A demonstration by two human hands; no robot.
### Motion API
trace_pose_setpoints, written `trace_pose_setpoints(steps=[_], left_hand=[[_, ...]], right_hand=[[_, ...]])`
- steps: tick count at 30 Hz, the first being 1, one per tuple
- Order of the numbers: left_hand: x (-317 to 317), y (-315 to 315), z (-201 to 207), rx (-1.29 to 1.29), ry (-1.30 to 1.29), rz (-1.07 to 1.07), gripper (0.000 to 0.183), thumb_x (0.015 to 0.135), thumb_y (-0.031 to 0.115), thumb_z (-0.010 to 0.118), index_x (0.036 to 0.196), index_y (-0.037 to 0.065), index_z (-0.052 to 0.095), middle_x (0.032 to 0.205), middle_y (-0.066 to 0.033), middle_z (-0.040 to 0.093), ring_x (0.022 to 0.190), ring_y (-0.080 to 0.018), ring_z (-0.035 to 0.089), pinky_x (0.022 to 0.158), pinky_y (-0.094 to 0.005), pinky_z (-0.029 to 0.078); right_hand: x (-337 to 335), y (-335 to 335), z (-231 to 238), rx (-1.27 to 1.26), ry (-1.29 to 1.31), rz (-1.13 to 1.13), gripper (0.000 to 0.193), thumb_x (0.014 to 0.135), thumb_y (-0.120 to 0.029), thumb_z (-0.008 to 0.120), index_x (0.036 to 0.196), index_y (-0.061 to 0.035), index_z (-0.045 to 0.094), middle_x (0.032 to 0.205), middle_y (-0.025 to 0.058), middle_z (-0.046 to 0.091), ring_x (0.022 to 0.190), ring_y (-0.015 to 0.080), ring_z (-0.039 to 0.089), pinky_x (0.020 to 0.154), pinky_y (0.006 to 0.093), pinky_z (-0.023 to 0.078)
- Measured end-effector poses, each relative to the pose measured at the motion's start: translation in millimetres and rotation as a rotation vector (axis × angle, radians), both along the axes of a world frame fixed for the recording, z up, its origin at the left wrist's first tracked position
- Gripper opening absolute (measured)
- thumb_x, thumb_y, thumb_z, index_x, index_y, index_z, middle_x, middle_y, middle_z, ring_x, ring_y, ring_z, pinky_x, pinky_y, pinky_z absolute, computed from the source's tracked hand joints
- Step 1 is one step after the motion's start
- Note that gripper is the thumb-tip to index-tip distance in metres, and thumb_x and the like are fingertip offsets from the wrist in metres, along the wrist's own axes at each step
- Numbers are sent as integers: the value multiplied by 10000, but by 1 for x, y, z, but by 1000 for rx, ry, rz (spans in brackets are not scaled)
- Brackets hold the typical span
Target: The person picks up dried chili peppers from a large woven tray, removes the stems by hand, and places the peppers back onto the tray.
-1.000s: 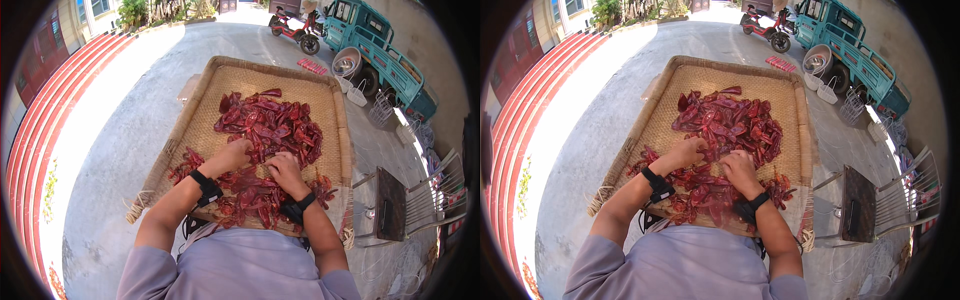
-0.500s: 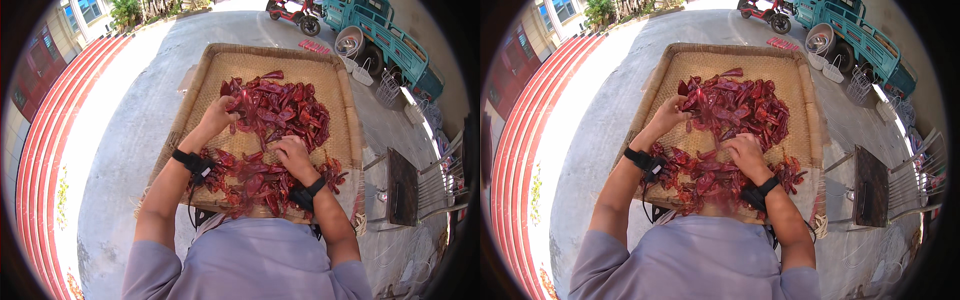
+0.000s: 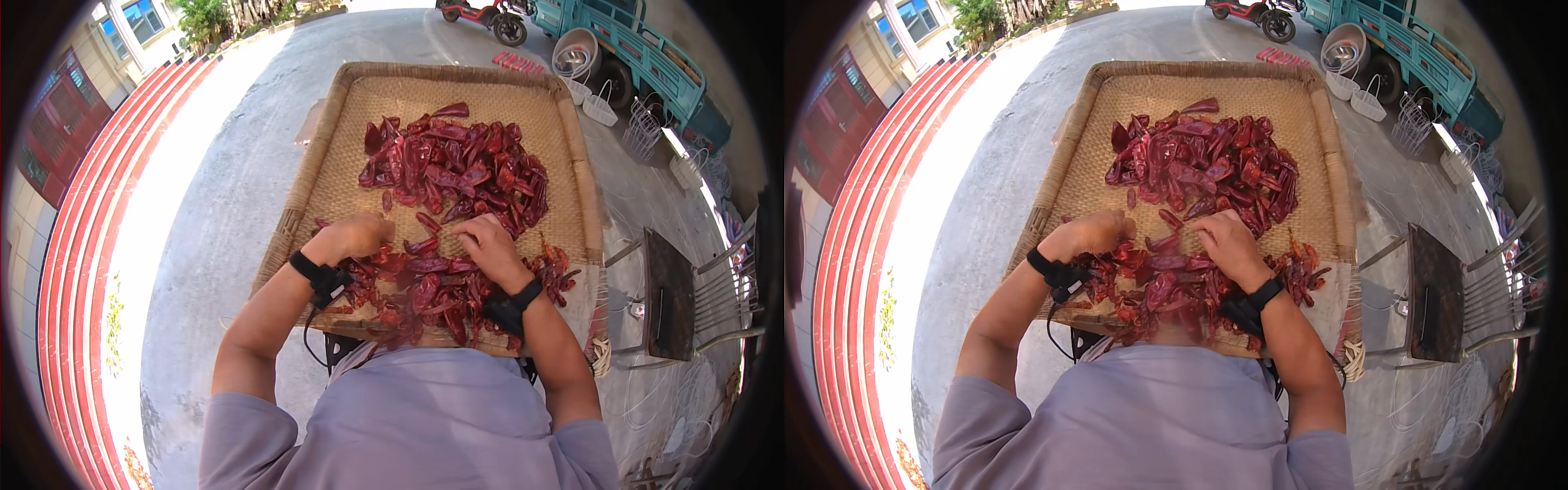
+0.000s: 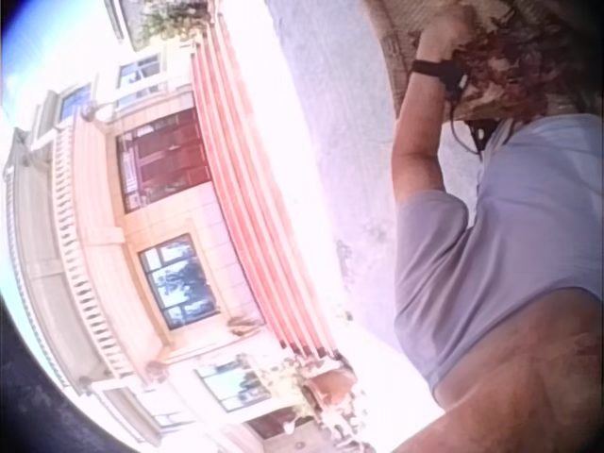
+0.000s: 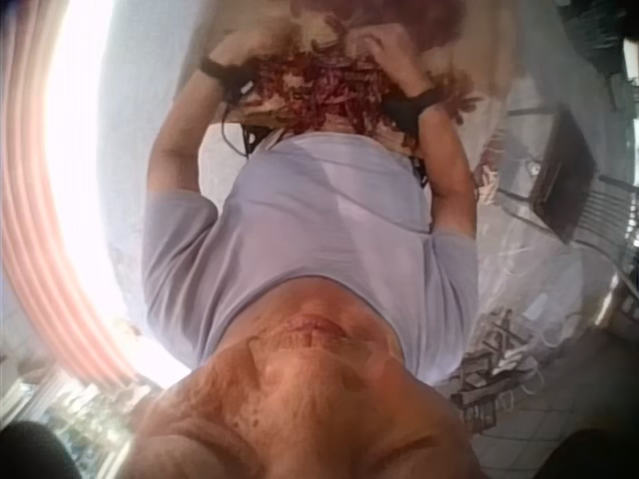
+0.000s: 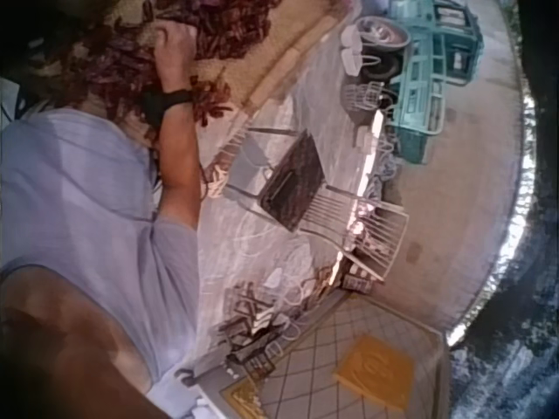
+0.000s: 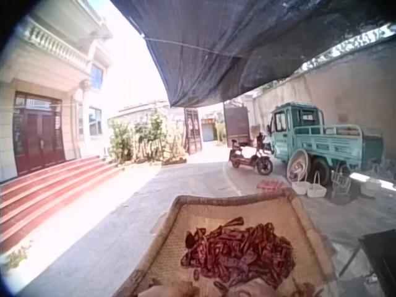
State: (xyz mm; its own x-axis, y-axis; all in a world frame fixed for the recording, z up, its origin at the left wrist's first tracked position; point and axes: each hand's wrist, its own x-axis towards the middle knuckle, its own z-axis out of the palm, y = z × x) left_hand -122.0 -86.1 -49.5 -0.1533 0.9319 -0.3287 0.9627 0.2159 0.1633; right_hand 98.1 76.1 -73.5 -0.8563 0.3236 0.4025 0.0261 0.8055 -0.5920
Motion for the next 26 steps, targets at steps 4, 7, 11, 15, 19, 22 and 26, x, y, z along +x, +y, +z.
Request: trace_pose_setpoints(steps=[4,7,11,15,19,22,26], left_hand=[[11,-3,15,38,-43,13,225,686,35,630,905,61,590,1011,-152,589,943,-322,563,750,-393,458],[5,-1,23,-52,-63,69,249,702,28,628,944,61,582,1039,-139,578,927,-287,567,735,-366,464],[-12,8,48,378,-462,261,287,746,73,663,1017,50,571,995,-111,573,863,-205,567,721,-304,475],[-28,-2,62,932,-281,449,267,773,112,676,1009,37,576,891,-93,585,841,-167,558,730,-285,477],[-41,-24,48,363,-152,254,225,793,124,654,999,48,604,897,-123,609,901,-220,574,773,-323,478],[-51,-50,18,150,28,173,220,795,125,637,1003,57,614,960,-142,614,948,-265,574,816,-348,465],[-35,-54,25,15,151,171,244,825,202,634,1023,61,621,1036,-157,616,1058,-253,545,875,-346,445]], right_hand=[[3,2,-1,-10,-12,-3,131,830,-101,568,937,-52,626,872,105,597,918,286,519,792,384,430],[1,2,-2,-11,-12,15,134,835,-100,564,946,-55,624,870,106,593,914,282,519,790,385,431],[4,5,-4,-12,-28,6,136,840,-100,560,953,-59,623,869,106,591,903,280,517,786,391,430],[0,3,-6,17,53,8,116,821,-87,582,927,-73,625,804,99,585,865,291,523,745,394,440],[1,3,-4,-9,13,8,125,823,-96,579,935,-65,623,804,104,578,881,291,517,750,397,438],[0,1,-3,-12,4,14,133,824,-96,577,943,-64,623,811,108,577,891,293,514,763,396,433],[0,3,-6,-31,9,18,140,819,-97,578,948,-71,628,839,109,586,907,287,511,790,397,424]])
